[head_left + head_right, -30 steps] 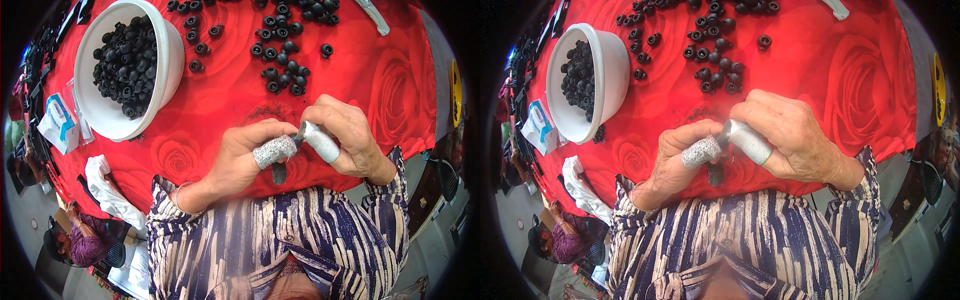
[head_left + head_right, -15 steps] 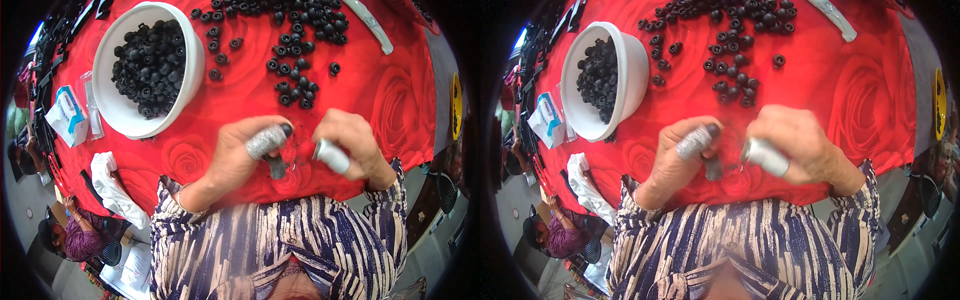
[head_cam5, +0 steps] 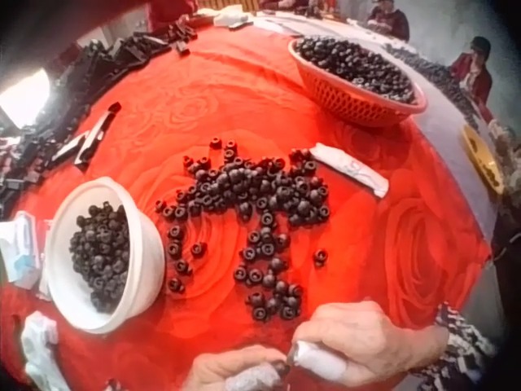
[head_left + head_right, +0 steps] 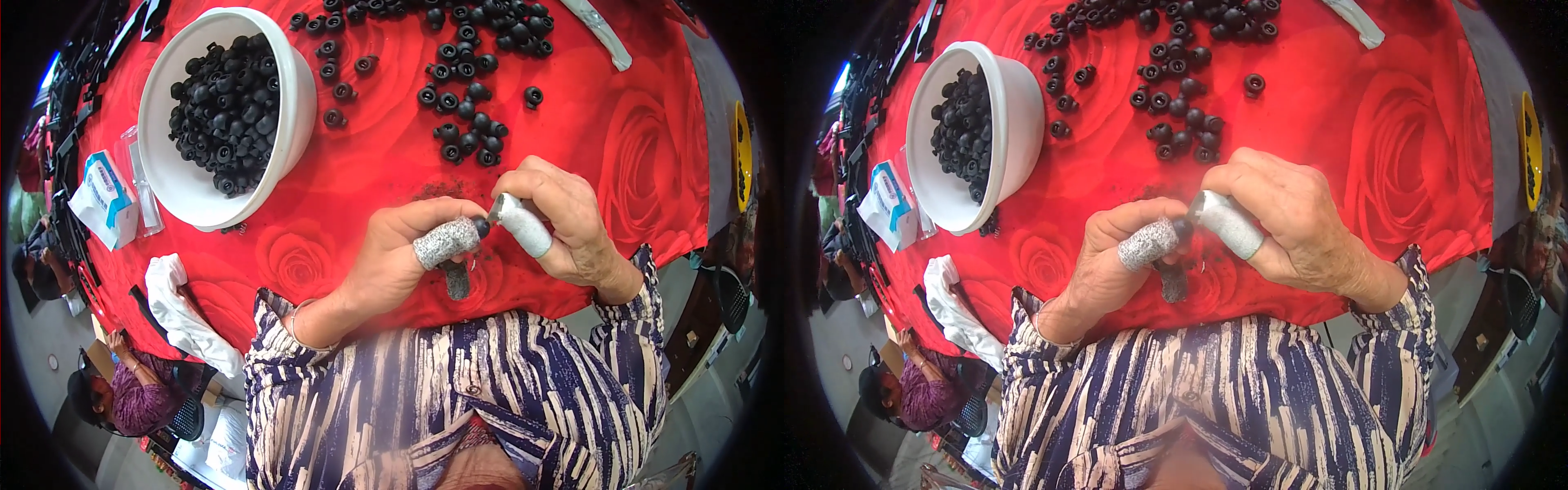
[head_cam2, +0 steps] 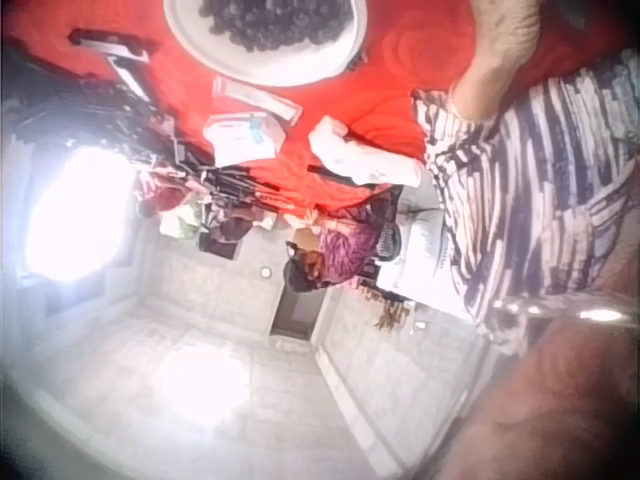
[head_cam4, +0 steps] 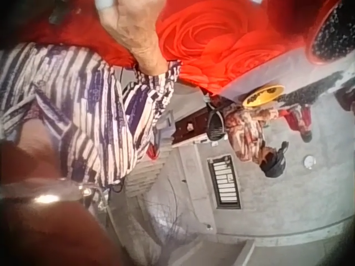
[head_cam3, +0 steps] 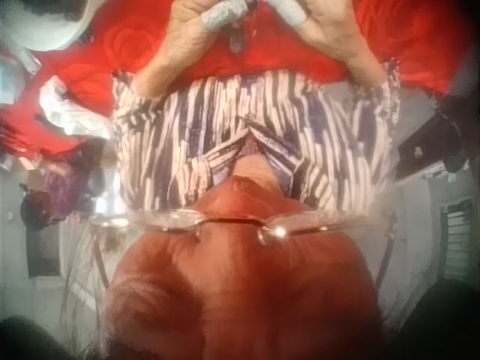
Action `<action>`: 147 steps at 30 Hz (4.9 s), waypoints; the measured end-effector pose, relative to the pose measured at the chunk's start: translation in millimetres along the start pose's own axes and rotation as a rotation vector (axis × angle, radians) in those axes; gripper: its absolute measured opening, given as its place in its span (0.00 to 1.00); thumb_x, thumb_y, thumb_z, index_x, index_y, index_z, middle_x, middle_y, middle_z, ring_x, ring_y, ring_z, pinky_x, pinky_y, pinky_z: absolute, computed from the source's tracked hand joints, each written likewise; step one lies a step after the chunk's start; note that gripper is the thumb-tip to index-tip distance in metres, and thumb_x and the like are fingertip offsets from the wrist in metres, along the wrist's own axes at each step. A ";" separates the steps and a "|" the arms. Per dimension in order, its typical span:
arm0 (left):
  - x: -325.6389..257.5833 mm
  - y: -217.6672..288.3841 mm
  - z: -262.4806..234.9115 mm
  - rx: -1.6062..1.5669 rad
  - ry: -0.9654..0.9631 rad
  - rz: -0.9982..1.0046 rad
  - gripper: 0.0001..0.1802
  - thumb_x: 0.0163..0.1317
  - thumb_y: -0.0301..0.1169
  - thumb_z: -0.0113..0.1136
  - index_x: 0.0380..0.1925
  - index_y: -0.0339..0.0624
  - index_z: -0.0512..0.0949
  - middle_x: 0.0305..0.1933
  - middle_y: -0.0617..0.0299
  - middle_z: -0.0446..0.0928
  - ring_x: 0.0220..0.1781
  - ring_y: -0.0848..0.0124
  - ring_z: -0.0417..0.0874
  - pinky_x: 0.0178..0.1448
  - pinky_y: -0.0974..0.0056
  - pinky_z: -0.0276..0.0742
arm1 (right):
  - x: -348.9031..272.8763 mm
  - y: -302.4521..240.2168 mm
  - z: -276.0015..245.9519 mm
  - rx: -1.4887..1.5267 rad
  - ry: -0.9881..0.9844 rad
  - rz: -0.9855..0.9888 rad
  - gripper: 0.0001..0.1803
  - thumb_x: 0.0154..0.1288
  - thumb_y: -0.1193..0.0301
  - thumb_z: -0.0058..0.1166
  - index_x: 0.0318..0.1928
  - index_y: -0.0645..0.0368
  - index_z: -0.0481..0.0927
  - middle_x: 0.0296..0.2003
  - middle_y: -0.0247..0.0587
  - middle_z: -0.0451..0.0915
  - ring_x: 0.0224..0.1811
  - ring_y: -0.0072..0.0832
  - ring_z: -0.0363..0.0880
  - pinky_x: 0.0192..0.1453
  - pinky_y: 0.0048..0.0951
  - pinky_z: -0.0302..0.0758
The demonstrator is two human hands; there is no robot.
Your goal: The person trims small black plastic cord locks one by one using a small blade.
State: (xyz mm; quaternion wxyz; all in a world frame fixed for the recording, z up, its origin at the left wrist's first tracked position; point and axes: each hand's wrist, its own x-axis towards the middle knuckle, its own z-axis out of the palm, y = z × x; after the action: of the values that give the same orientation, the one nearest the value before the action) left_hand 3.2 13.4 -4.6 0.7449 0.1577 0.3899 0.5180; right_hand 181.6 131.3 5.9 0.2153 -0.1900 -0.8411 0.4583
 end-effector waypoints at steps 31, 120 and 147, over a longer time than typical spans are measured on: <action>-5.3 -19.9 6.3 -0.389 0.003 -0.206 0.13 0.60 0.30 0.62 0.44 0.37 0.79 0.33 0.66 0.78 0.30 0.80 0.74 0.34 0.76 0.71 | -4.4 -10.2 13.6 -0.248 0.144 -0.369 0.21 0.44 0.72 0.63 0.41 0.70 0.78 0.24 0.37 0.71 0.19 0.27 0.70 0.18 0.28 0.65; 2.3 23.2 2.0 0.139 -0.121 -0.386 0.12 0.54 0.29 0.67 0.37 0.34 0.81 0.30 0.62 0.80 0.27 0.78 0.79 0.27 0.73 0.74 | -3.8 -11.9 5.4 0.104 0.021 -0.301 0.18 0.41 0.75 0.66 0.36 0.65 0.78 0.23 0.38 0.73 0.19 0.30 0.74 0.20 0.29 0.69; 1.3 -6.4 2.6 -0.138 -0.100 -0.179 0.13 0.61 0.28 0.61 0.44 0.33 0.79 0.33 0.62 0.80 0.29 0.79 0.78 0.33 0.73 0.76 | -4.3 -6.4 6.4 -0.024 0.107 -0.319 0.20 0.41 0.75 0.68 0.38 0.67 0.80 0.21 0.38 0.73 0.18 0.28 0.73 0.19 0.27 0.68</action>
State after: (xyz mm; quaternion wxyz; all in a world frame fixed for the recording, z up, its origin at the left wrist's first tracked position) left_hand 9.5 12.4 -7.6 0.8157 0.0961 0.3283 0.4665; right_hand 180.9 121.3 7.4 0.3276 -0.0807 -0.8535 0.3972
